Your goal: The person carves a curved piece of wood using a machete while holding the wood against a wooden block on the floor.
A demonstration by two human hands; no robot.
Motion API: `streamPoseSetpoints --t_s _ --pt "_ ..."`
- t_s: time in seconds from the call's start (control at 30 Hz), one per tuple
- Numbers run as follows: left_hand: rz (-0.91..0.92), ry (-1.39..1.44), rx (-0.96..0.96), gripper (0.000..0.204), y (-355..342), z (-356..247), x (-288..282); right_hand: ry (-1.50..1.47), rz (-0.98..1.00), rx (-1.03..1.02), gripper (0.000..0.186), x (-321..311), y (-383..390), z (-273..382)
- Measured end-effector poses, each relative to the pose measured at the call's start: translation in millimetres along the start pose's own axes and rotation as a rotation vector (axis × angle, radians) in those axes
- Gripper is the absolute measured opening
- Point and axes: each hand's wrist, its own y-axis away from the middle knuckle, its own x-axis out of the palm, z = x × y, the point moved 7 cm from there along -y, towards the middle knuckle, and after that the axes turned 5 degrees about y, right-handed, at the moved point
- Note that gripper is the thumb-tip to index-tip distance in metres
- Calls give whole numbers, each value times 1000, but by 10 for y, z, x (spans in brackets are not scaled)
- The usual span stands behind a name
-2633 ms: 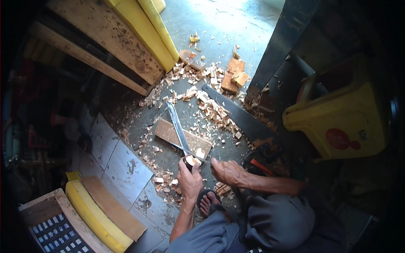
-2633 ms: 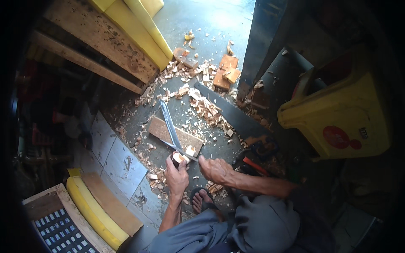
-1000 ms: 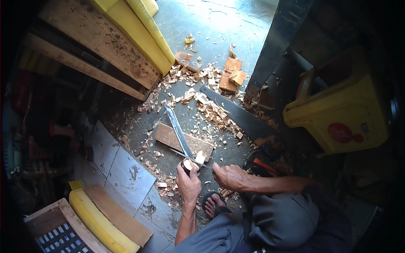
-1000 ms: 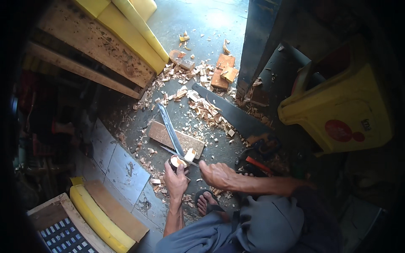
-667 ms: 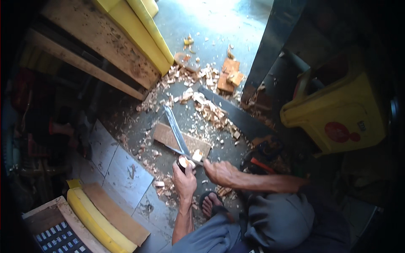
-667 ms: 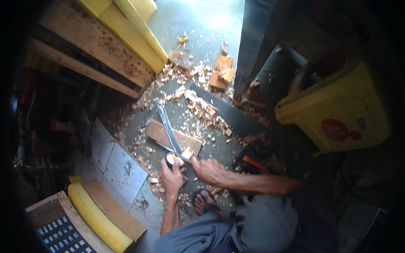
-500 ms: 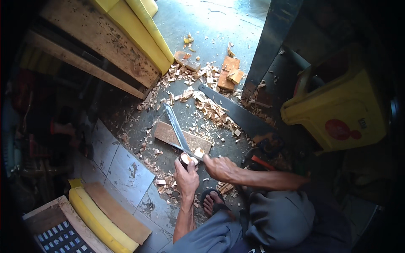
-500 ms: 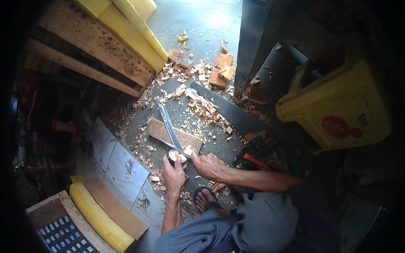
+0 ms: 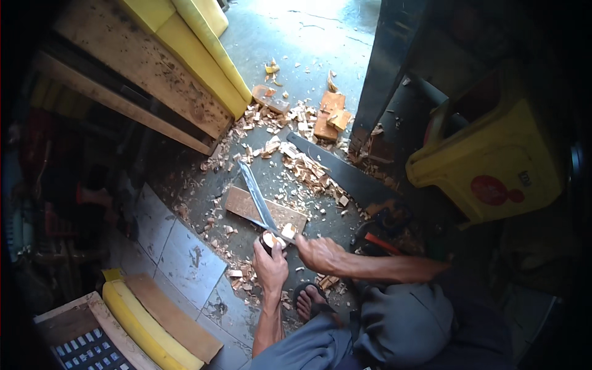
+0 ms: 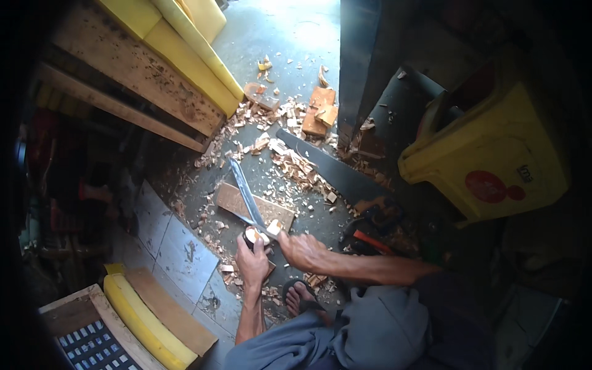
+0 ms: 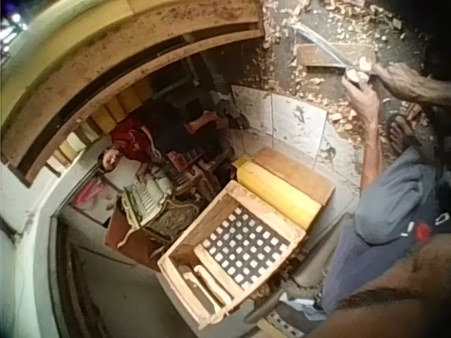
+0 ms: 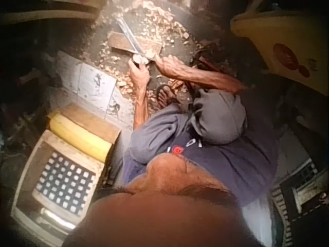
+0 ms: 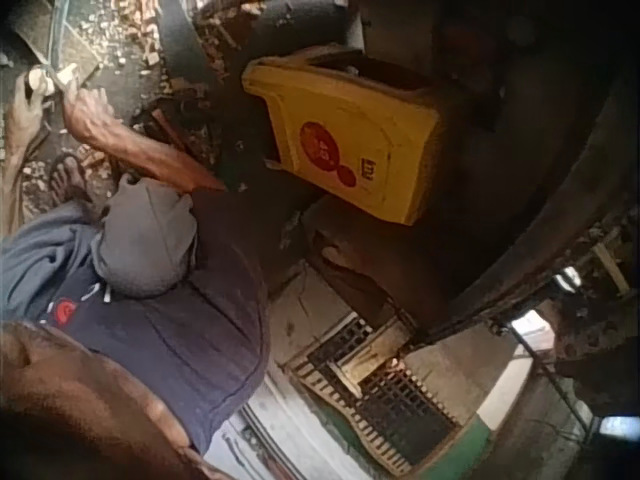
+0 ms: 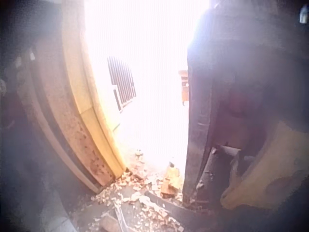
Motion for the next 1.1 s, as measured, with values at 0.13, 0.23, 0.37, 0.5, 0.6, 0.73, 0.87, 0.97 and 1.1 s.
streamPoseSetpoints --t_s 0.13,0.23,0.37,0.5,0.6,0.73,0.87,0.97,1.1 --pt "38 -179 217 36 -85 -93 156 -83 -14 145 18 -26 -336 -237" --pt "9 -95 107 34 -99 -105 25 2 -8 23 17 29 -77 -100" --pt "28 -14 -3 32 -80 -60 26 -1 17 8 16 -13 -13 -85" --pt "2 -16 4 34 -88 -42 28 -18 -23 16 18 -40 -84 -100" --pt "43 12 -5 37 -99 -103 139 -26 -7 35 20 32 -117 -212" --pt "17 9 31 38 -13 -23 42 -33 9 41 20 78 -80 -125" --pt "30 -43 -7 36 -38 -80 20 -25 62 91 17 61 89 -44" --pt "26 60 -64 37 -107 -38 45 -10 -13 42 19 -9 -225 -85" --pt "45 -12 9 32 -40 -18 74 -7 -32 23 21 137 -90 -167"
